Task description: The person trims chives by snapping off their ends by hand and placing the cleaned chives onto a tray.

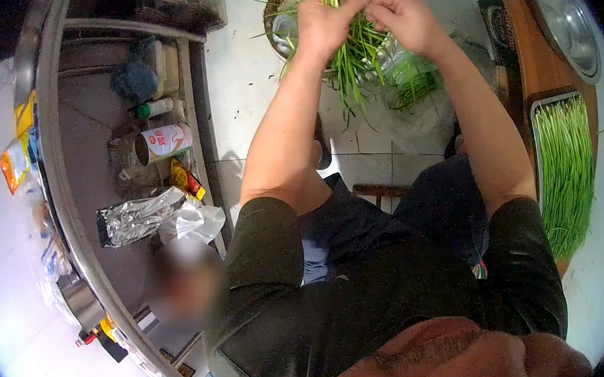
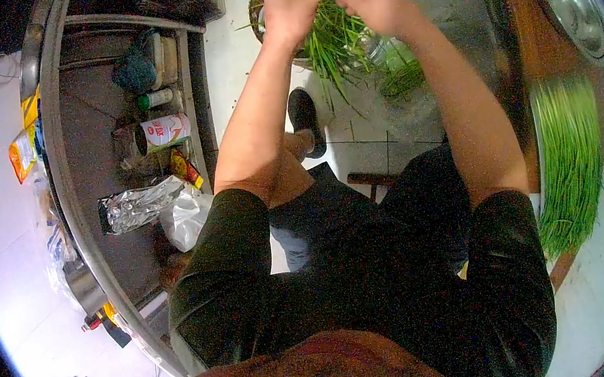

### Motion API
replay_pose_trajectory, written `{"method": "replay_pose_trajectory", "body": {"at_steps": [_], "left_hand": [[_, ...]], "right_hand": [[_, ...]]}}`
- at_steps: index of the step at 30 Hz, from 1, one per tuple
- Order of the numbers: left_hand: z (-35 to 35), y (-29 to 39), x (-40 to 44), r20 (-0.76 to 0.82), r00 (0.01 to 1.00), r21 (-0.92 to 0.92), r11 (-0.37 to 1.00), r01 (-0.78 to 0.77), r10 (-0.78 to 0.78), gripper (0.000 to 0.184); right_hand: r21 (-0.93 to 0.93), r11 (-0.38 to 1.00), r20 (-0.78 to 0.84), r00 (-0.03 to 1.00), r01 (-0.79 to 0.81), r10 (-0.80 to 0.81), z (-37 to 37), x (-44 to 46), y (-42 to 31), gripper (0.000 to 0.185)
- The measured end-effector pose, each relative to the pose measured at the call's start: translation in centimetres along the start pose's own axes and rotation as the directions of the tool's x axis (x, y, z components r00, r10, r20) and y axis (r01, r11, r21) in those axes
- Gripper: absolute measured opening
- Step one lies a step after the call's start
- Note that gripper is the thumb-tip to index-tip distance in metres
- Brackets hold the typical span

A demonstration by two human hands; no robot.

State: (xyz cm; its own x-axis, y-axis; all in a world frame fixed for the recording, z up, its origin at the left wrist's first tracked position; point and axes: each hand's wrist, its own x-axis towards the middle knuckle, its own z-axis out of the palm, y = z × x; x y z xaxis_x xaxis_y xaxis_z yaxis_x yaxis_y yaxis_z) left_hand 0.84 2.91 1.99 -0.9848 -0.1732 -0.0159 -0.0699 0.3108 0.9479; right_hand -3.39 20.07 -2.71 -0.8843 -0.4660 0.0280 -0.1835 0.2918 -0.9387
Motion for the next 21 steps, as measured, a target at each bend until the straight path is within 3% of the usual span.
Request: {"method": "replay_pose_trajectory", "body": {"at_steps": [1,2,4,7,14,20,21], "left_hand": [[0.0,0.1,-0.1,0.014,0.999,0.051,0.998,0.044,-0.045,0.022],[0.5,-0.9,0.1,-0.055,0.995,-0.012,0.996,-0.089,0.088,0.022],[0.5,-0.9,0.1,-0.045,0.996,-0.024,0.997,-0.075,0.074,0.022],[0.4,-0.4,-0.1,-0.049,0.995,-0.024,0.996,-0.084,0.082,0.023],[-0.4,-0.6,0.1,-0.043,0.997,0.096,0.994,-0.053,0.057,0.027],[-0.2,-2.0,0.9,-0.09,0.995,-0.253,0.967,0.011,-0.035,0.027],[-0.3,-1.7,0.8,-0.077,0.996,-0.206,0.978,0.027,-0.044,0.026]], "right_hand": [[-0.003,1.0,-0.009,1.0,0.004,-0.004,0.4,0.0,0.5,0.031],[-0.007,0.999,-0.027,0.999,0.045,-0.045,0.6,0.1,0.9,0.031],[-0.018,0.992,-0.064,0.99,0.128,-0.129,0.7,0.1,1.1,0.032],[0.074,0.997,-0.041,0.999,0.027,-0.024,0.5,-0.2,0.6,0.032],[0.086,0.995,0.039,0.998,0.044,-0.047,-0.1,-0.5,-0.5,0.029],[0.16,0.986,0.077,0.996,-0.046,0.034,-0.4,-0.3,-1.1,0.027],[0.19,0.98,0.079,0.996,-0.056,0.042,-0.4,-0.1,-0.7,0.027]]}}
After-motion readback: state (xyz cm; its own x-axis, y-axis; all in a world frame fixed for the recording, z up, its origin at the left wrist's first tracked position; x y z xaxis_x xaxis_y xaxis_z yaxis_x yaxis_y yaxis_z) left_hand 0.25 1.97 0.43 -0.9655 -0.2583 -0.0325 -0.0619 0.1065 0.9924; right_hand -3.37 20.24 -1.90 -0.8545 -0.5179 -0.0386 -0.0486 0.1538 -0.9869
